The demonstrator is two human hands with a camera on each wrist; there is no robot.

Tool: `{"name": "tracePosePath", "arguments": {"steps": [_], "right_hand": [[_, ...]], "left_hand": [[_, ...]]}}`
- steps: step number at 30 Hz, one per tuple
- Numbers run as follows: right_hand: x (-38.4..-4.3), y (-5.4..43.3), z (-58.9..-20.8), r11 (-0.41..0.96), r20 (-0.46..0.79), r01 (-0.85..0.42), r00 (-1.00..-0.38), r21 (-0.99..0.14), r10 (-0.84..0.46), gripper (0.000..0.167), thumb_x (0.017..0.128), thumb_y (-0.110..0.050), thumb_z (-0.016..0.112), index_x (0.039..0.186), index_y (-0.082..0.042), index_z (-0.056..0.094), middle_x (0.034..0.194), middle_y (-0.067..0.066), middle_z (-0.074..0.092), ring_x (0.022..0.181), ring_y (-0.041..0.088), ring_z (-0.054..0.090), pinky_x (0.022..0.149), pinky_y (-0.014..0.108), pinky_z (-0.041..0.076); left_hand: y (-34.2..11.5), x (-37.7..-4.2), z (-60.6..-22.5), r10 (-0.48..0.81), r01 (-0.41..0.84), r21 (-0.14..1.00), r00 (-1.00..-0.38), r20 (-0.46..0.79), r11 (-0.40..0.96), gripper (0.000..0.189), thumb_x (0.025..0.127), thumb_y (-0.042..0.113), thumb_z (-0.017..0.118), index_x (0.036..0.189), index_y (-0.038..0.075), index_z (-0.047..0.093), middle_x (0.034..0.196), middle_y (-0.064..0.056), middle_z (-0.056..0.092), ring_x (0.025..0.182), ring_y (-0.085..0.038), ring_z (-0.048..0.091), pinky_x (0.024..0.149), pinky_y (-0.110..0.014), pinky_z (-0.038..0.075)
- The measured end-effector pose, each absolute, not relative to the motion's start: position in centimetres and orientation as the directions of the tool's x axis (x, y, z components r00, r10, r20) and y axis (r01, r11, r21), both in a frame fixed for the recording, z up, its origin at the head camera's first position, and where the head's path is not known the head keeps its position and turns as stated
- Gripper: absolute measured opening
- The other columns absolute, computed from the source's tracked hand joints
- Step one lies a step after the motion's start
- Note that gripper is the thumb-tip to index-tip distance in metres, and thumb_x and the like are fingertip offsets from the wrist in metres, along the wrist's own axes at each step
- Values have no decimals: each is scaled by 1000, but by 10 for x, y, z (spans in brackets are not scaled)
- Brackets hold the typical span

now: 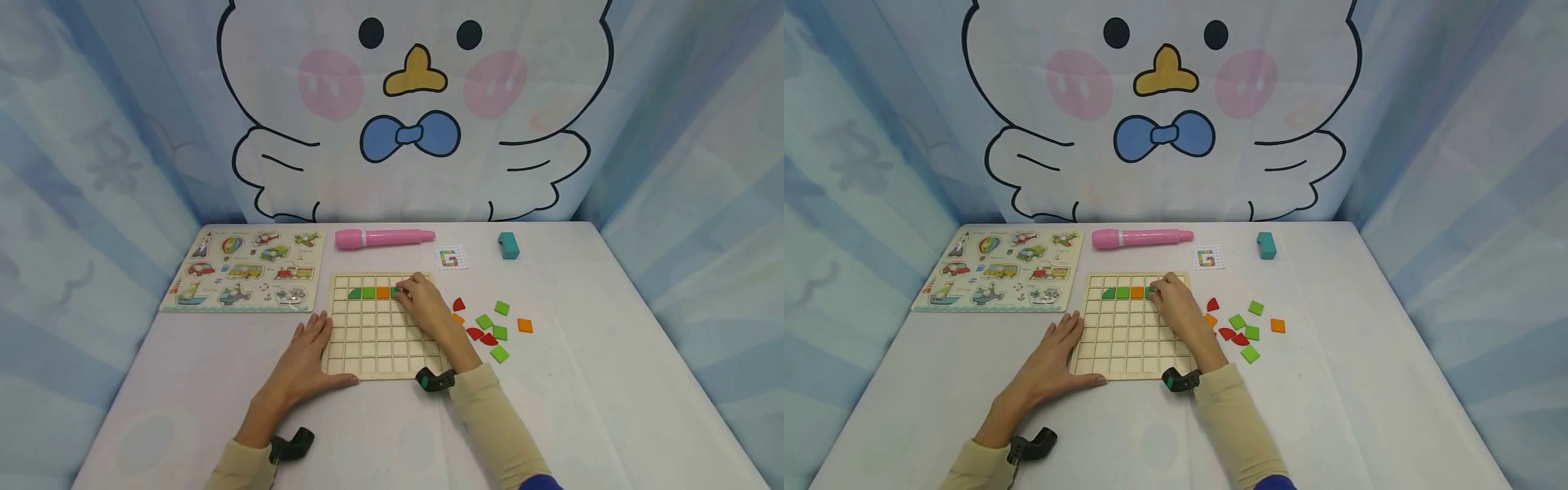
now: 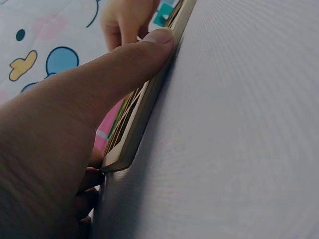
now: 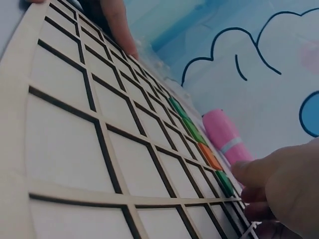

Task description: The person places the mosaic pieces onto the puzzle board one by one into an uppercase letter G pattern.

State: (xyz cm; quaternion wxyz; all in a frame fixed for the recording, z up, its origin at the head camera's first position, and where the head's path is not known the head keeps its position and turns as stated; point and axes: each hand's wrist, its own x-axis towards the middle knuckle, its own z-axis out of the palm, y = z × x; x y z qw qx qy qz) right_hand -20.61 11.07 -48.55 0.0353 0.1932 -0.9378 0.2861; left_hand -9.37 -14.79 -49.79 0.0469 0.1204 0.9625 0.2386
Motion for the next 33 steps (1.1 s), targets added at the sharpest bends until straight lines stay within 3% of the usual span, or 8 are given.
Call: {"name": "tracePosePath", "arguments": {"steps": [3, 15, 33], "right_hand": [[-205, 112, -481, 754, 183, -374, -927, -540, -329, 30, 100, -21, 63, 122, -3, 70, 107, 10, 62, 87, 18, 60, 77, 33, 56], [-199, 115, -458, 760, 188, -348, -937, -549, -293, 35, 99, -27, 65, 125, -3, 67, 115, 11, 63, 98, 23, 60, 85, 36, 56], [-196, 137, -438, 767, 212, -310, -950, -562, -228, 37, 96, -25, 67, 126, -4, 63, 118, 12, 62, 106, 28, 60, 93, 41, 56]], "left_hand": [[-148, -94, -498, 253, 208, 472, -967, -34, 857, 125, 69, 76, 74, 157, 1, 27, 167, -15, 21, 157, -33, 15, 128, -53, 14], [-148, -94, -497, 254, 206, 467, -966, -41, 860, 125, 69, 75, 75, 157, 0, 27, 167, -15, 21, 157, -34, 16, 128, -53, 15], [-149, -95, -498, 260, 212, 474, -965, -36, 854, 125, 69, 75, 75, 157, 1, 27, 167, -14, 20, 157, -33, 15, 129, -52, 14]]}}
